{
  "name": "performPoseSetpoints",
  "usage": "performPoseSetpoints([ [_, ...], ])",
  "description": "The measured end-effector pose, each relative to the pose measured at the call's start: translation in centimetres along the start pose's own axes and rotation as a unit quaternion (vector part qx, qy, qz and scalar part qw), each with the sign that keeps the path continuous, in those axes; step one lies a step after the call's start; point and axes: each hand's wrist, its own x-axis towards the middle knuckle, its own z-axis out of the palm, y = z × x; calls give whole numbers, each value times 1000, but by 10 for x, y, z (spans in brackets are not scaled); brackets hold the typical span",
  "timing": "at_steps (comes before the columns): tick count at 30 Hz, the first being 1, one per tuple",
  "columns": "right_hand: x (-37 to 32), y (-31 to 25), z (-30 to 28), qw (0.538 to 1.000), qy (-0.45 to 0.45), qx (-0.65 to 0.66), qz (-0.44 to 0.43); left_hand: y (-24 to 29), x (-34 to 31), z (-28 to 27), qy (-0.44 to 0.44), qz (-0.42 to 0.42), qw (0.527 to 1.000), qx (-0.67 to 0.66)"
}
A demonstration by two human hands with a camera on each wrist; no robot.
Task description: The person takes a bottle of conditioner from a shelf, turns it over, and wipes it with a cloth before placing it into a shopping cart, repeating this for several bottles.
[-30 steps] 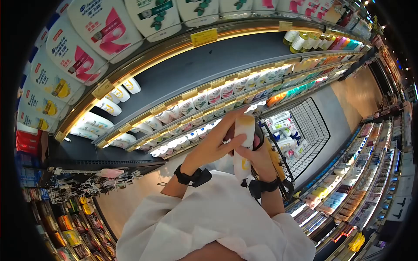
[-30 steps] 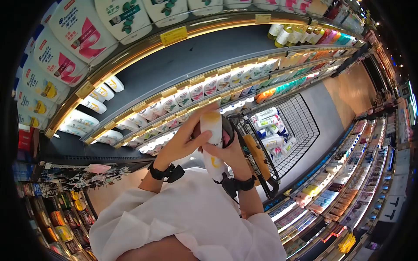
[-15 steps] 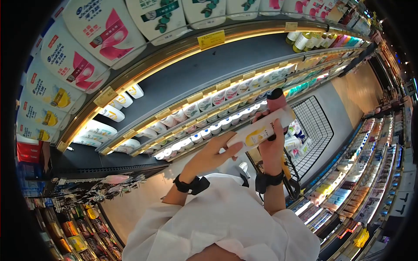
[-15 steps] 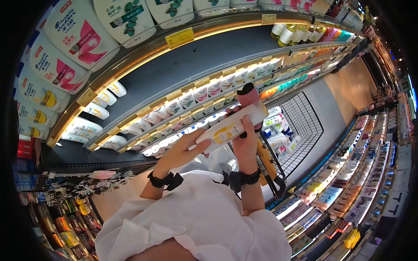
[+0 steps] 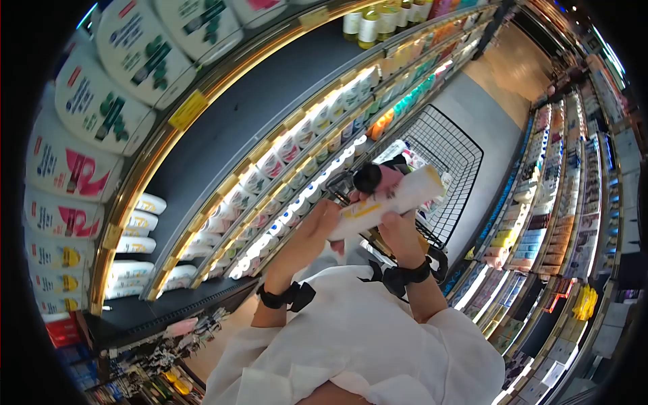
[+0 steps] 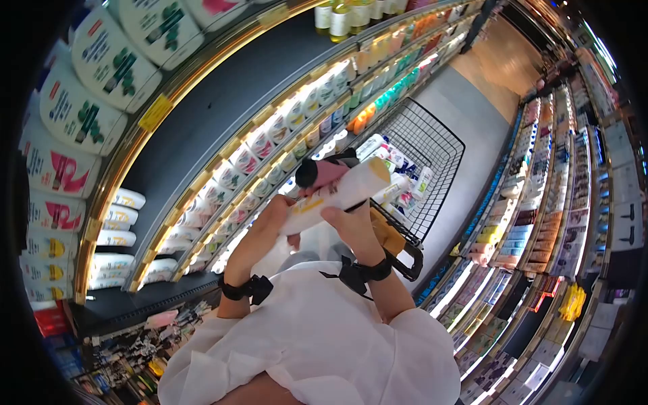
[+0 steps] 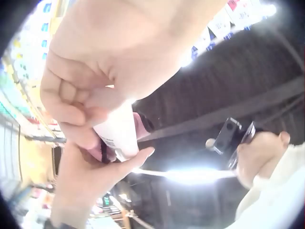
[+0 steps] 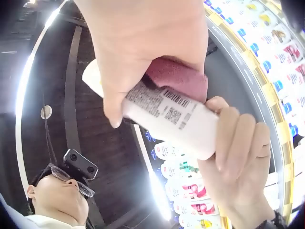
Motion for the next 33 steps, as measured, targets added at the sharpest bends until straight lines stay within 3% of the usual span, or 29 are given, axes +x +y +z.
performPoseSetpoints([
  [1,7,-16,9,998,44,-41,-17,-7,9,10,64,68,990,107],
  [3,16,-16,-11,996,50,-40,-58,-7,17,24,26,54,971,232],
  [5,15,-24,-25,993,112,20,-23,-1,32,41,-5,-9,977,212],
  [6,16,-27,-35,996,84,31,-26,-3,39,45,-8,-13,977,214],
  [8,18,-32,-53,997,66,28,-7,-13,54,53,12,63,959,277],
  [10,15,-38,-65,995,50,61,69,-16,67,65,14,43,972,232],
  [11,16,-41,-68,997,38,25,63,-16,76,70,21,32,981,189],
  [12,16,-28,-83,995,57,37,80,-13,82,76,17,-8,990,138],
  [15,24,-17,-115,984,115,66,120,-25,100,75,5,-82,983,165],
  [16,29,-20,-126,975,155,73,141,-30,102,74,41,-30,970,237],
  [17,31,-2,-154,962,228,19,151,-32,105,70,46,-34,969,240],
  [19,38,25,-227,934,284,-150,155,-34,100,57,122,-7,964,236],
  [20,41,35,-252,894,365,-205,160,-45,95,49,181,30,970,160],
  [21,37,84,-325,896,361,-248,77,-46,90,40,205,33,964,164],
  [22,29,98,-370,900,364,-227,73,-43,82,29,254,38,955,145],
  [23,23,96,-386,879,385,-271,79,-42,72,17,308,46,942,125],
  [24,9,130,-460,877,335,-325,112,-42,62,4,364,66,917,146],
  [25,3,114,-454,822,346,-423,158,-46,51,-10,404,74,900,144],
  [26,-10,114,-463,805,340,-462,155,-55,38,-24,458,91,869,165],
  [27,-20,120,-476,851,299,-413,125,-65,25,-37,511,108,832,184],
  [28,-28,151,-522,865,233,-442,50,-72,12,-51,538,143,802,216],
  [29,-27,127,-484,809,270,-499,153,-84,-4,-70,568,151,781,212],
  [31,-34,133,-479,786,284,-509,204,-98,-37,-107,628,188,718,234],
  [32,-33,122,-451,771,273,-532,219,-87,-51,-111,682,151,670,252],
  [33,-31,111,-428,754,266,-553,232,-80,-62,-118,688,154,663,250],
])
